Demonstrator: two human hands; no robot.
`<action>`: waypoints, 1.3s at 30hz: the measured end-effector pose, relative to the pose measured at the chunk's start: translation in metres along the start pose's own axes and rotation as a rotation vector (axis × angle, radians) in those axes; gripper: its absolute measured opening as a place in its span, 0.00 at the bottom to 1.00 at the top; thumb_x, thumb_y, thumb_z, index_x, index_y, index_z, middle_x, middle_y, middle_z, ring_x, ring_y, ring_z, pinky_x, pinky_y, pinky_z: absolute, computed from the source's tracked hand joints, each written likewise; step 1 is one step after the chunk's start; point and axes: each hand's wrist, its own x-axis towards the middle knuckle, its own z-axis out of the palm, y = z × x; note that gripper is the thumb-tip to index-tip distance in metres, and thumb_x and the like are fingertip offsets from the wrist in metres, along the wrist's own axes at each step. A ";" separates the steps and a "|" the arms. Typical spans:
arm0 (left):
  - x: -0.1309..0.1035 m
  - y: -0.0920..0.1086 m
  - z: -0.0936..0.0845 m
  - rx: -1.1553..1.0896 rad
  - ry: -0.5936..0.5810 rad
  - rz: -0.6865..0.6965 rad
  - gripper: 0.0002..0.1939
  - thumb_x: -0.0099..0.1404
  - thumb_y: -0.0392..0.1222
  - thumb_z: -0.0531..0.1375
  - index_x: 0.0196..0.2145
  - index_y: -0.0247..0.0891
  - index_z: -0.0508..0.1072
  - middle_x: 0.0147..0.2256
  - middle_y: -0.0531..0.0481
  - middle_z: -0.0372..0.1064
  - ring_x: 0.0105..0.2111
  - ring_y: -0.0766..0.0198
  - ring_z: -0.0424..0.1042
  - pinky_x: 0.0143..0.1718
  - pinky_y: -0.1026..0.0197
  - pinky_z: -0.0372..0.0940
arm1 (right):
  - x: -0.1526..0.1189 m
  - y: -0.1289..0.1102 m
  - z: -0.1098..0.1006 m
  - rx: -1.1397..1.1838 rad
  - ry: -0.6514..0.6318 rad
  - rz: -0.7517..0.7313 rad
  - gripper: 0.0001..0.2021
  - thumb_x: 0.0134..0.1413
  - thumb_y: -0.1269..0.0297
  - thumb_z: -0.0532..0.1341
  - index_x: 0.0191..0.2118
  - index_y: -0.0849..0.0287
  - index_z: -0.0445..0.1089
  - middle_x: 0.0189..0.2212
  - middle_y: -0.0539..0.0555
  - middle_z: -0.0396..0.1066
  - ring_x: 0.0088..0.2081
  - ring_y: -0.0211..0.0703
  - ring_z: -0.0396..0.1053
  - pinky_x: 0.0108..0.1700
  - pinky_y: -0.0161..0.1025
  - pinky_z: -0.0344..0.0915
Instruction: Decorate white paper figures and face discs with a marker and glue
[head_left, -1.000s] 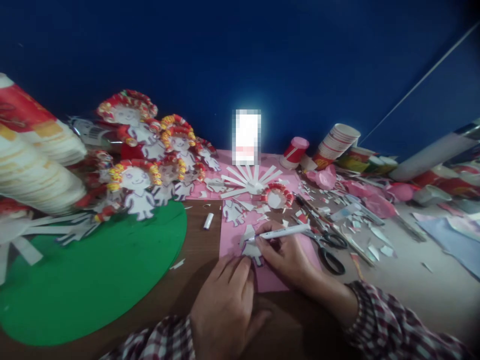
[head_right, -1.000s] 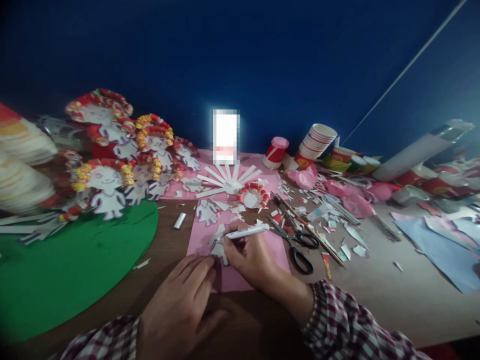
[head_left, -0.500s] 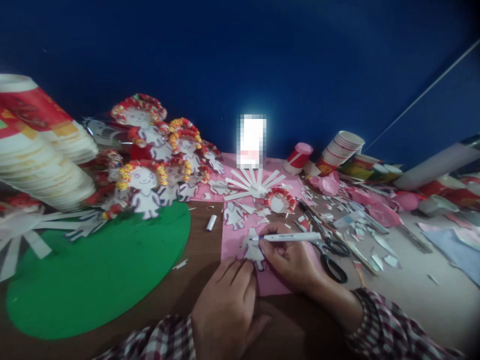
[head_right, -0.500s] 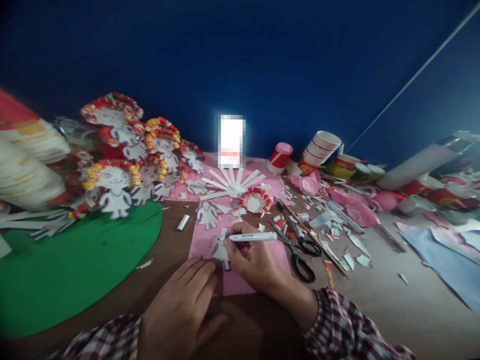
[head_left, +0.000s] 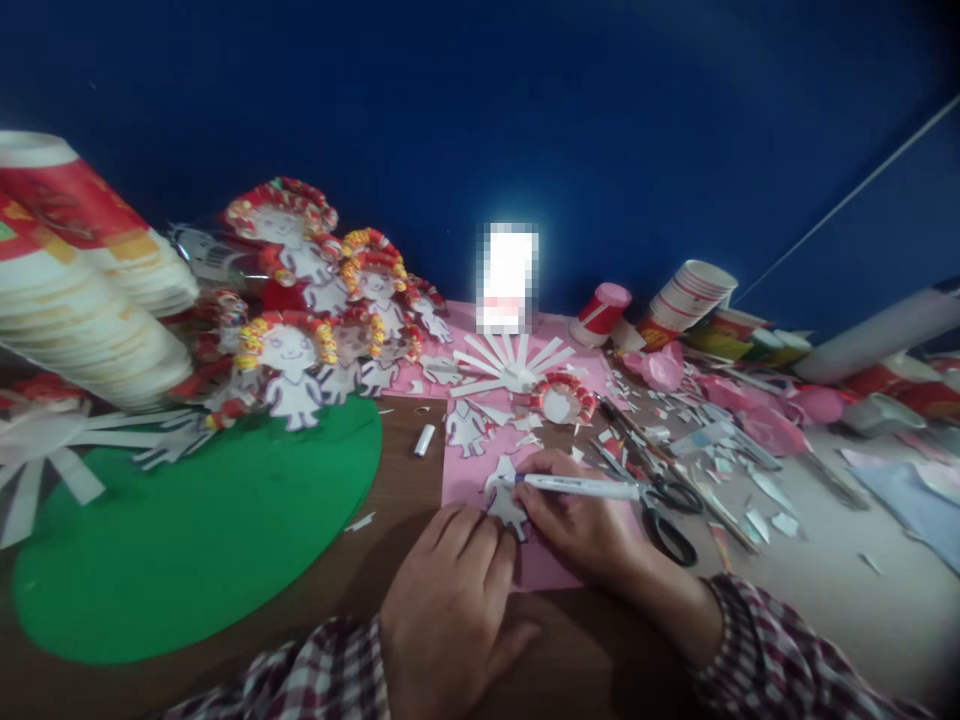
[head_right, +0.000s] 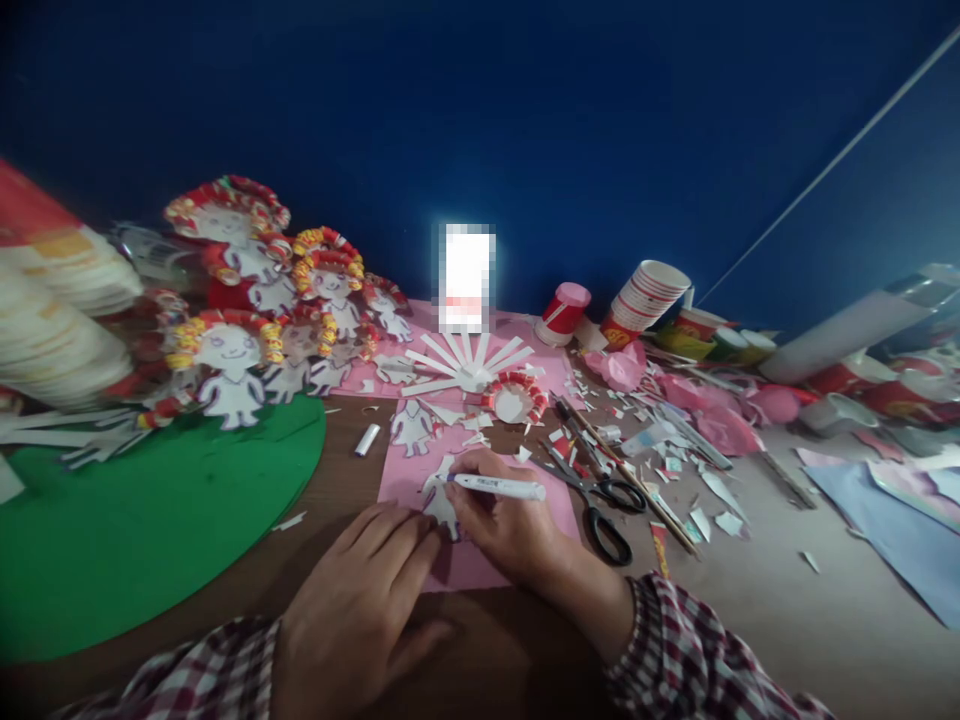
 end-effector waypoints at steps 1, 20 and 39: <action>0.000 0.000 0.000 0.004 -0.005 -0.003 0.29 0.56 0.58 0.60 0.46 0.31 0.72 0.43 0.41 0.71 0.44 0.49 0.67 0.51 0.46 0.60 | 0.000 0.000 0.001 0.017 -0.011 0.010 0.02 0.58 0.65 0.56 0.36 0.56 0.65 0.28 0.49 0.69 0.29 0.37 0.66 0.32 0.32 0.62; 0.000 -0.002 0.001 0.044 0.004 0.033 0.29 0.58 0.60 0.58 0.46 0.32 0.72 0.45 0.41 0.71 0.48 0.48 0.67 0.55 0.43 0.54 | 0.006 -0.005 0.002 0.168 -0.010 0.113 0.02 0.55 0.67 0.57 0.32 0.55 0.65 0.25 0.48 0.68 0.28 0.37 0.65 0.32 0.33 0.64; 0.000 0.001 -0.001 0.044 -0.030 0.014 0.28 0.59 0.59 0.58 0.46 0.32 0.72 0.45 0.41 0.71 0.48 0.47 0.67 0.57 0.42 0.51 | 0.005 0.002 0.004 0.113 -0.042 0.116 0.03 0.56 0.65 0.57 0.33 0.56 0.66 0.25 0.48 0.68 0.27 0.37 0.65 0.30 0.32 0.63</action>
